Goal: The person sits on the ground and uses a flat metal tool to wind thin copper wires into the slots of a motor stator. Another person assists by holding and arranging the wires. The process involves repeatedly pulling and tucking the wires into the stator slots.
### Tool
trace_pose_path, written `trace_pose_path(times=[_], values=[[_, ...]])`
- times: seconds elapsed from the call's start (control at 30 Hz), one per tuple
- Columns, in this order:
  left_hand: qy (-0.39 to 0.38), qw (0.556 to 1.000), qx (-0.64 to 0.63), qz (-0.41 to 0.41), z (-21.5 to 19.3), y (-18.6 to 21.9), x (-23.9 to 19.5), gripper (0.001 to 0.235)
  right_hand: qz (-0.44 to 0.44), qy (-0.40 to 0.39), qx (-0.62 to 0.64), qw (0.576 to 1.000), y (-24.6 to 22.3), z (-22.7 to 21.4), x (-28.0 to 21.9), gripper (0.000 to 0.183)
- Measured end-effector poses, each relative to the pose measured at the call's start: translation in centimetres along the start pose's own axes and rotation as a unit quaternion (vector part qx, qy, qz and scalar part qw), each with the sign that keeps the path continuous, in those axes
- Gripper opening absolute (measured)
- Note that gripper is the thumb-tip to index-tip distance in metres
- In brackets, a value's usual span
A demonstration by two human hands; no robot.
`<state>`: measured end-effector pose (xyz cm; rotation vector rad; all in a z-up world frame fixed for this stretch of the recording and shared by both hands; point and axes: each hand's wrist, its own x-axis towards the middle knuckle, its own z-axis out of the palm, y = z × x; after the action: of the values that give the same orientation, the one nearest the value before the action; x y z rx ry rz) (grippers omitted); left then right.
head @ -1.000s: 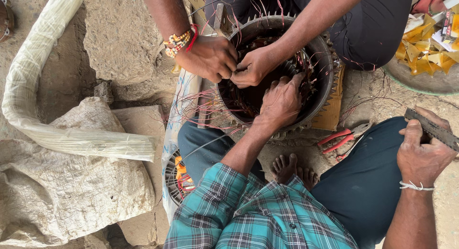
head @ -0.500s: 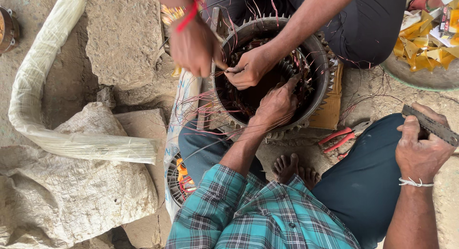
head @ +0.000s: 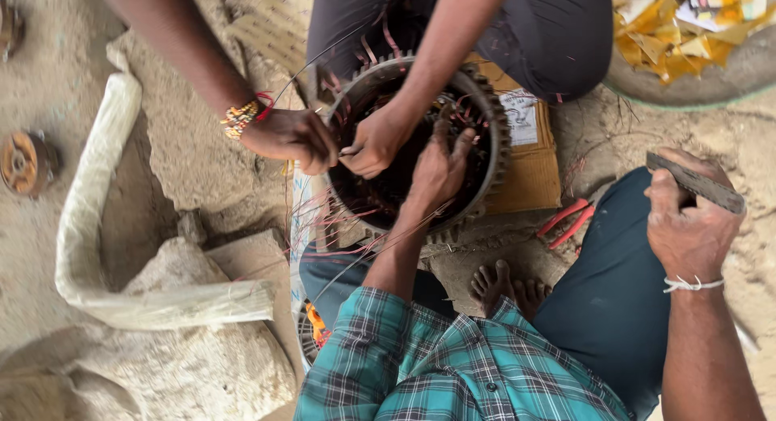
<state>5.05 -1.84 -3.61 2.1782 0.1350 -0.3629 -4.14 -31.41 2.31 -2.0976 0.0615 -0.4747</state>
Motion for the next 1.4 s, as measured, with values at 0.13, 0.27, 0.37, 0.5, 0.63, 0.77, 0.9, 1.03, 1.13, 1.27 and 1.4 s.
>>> trace_pose_path(times=[0.13, 0.27, 0.37, 0.5, 0.63, 0.77, 0.9, 1.03, 1.13, 1.27, 1.4], values=[[0.014, 1.0, -0.004, 0.014, 0.2, 0.2, 0.1, 0.074, 0.013, -0.002, -0.027, 1.0, 0.7, -0.9, 0.1, 0.011], [0.055, 0.997, 0.023, 0.044, 0.7, -0.1, 0.6, 0.065, -0.007, 0.011, -0.009, 1.0, 1.3, -1.5, 0.1, 0.014], [0.045, 0.999, -0.02, 0.019, 1.1, -0.3, 0.6, 0.069, 0.006, 0.018, 0.01, 1.0, 1.5, -2.1, 0.4, 0.018], [0.073, 0.997, 0.003, 0.026, 1.6, -0.7, 1.1, 0.067, 0.037, 0.02, 0.058, 0.997, 1.9, -2.4, 0.1, 0.019], [0.127, 0.987, 0.03, 0.097, 2.5, -0.9, 1.5, 0.065, 0.024, 0.019, 0.084, 0.996, 2.6, -2.4, -0.1, 0.017], [0.093, 0.995, 0.0, -0.028, 2.6, -1.1, 1.7, 0.072, 0.016, 0.014, 0.089, 0.996, 3.3, -2.2, -0.3, 0.015], [0.146, 0.989, 0.038, 0.007, 2.9, -1.7, 1.8, 0.07, 0.007, 0.004, 0.07, 0.998, 3.5, -1.9, -0.3, 0.014], [0.153, 0.985, 0.078, 0.027, 3.7, -3.1, 2.3, 0.075, 0.019, 0.002, 0.044, 0.999, 3.7, -1.7, -0.5, 0.012], [0.167, 0.981, 0.096, 0.027, 3.9, -4.1, 2.6, 0.077, 0.034, 0.003, 0.05, 0.998, 4.0, -1.6, -0.9, 0.015], [0.202, 0.972, 0.073, 0.095, 4.1, -4.6, 2.4, 0.082, 0.022, -0.001, 0.025, 0.999, 4.4, -1.6, -1.2, 0.013], [0.208, 0.972, 0.042, 0.104, 3.6, -3.6, 1.9, 0.086, 0.037, -0.008, 0.035, 0.999, 4.4, -1.6, -1.2, 0.014]])
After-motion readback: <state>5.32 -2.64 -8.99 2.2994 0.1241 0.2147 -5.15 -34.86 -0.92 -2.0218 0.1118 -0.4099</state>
